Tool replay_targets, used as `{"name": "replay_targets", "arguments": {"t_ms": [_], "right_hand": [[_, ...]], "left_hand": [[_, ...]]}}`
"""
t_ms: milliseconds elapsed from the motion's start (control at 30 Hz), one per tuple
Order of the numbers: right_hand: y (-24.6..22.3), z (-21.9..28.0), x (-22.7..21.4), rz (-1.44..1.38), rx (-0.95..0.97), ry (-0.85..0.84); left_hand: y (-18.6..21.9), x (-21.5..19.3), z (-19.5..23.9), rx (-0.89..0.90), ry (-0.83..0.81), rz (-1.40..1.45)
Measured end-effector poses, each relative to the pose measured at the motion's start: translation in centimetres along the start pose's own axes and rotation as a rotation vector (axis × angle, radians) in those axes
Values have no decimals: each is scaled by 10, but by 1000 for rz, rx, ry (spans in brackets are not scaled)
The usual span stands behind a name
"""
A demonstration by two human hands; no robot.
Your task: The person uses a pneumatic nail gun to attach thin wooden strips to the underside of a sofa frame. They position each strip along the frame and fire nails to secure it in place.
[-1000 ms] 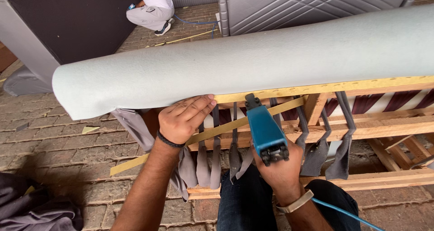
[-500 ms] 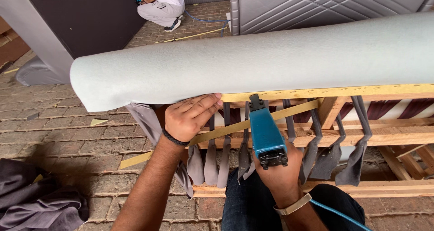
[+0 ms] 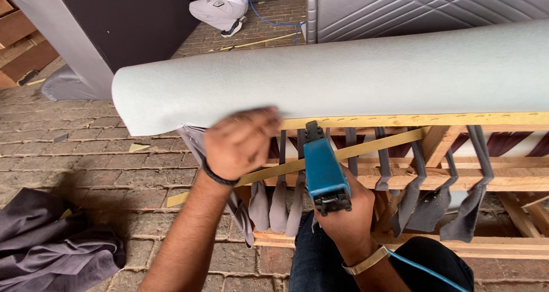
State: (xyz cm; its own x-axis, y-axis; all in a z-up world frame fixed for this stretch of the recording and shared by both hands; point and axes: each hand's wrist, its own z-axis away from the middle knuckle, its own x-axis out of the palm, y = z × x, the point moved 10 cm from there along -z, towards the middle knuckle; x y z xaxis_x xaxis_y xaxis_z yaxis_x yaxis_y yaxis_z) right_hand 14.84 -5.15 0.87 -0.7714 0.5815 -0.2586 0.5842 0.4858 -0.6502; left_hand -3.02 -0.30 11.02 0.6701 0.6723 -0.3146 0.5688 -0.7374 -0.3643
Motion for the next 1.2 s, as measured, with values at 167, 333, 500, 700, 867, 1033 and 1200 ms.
{"name": "replay_targets", "arguments": {"t_ms": [167,333,500,700,867,1033,1200], "right_hand": [[-13,1,10,-12,-46,-7],[-24,3,23,-24,-66,4],[-25,2,35,-51,-28,-51],[-34,3,43,-12,-17,-56],[-36,0,48,-27,29,-59],[-42,-1,45,48,-52,-31],[-38,4,30,31,-48,6]], "left_hand": [[-68,-23,-21,-278,-10,-252],[-81,-24,-21,-404,-16,-209],[-84,-23,-20,-408,-10,-223],[-86,-24,-18,-428,-4,-184],[-87,-24,-17,-422,-1,-192],[-85,-23,-17,-414,3,-215],[-85,-24,-19,-417,-6,-202]]}}
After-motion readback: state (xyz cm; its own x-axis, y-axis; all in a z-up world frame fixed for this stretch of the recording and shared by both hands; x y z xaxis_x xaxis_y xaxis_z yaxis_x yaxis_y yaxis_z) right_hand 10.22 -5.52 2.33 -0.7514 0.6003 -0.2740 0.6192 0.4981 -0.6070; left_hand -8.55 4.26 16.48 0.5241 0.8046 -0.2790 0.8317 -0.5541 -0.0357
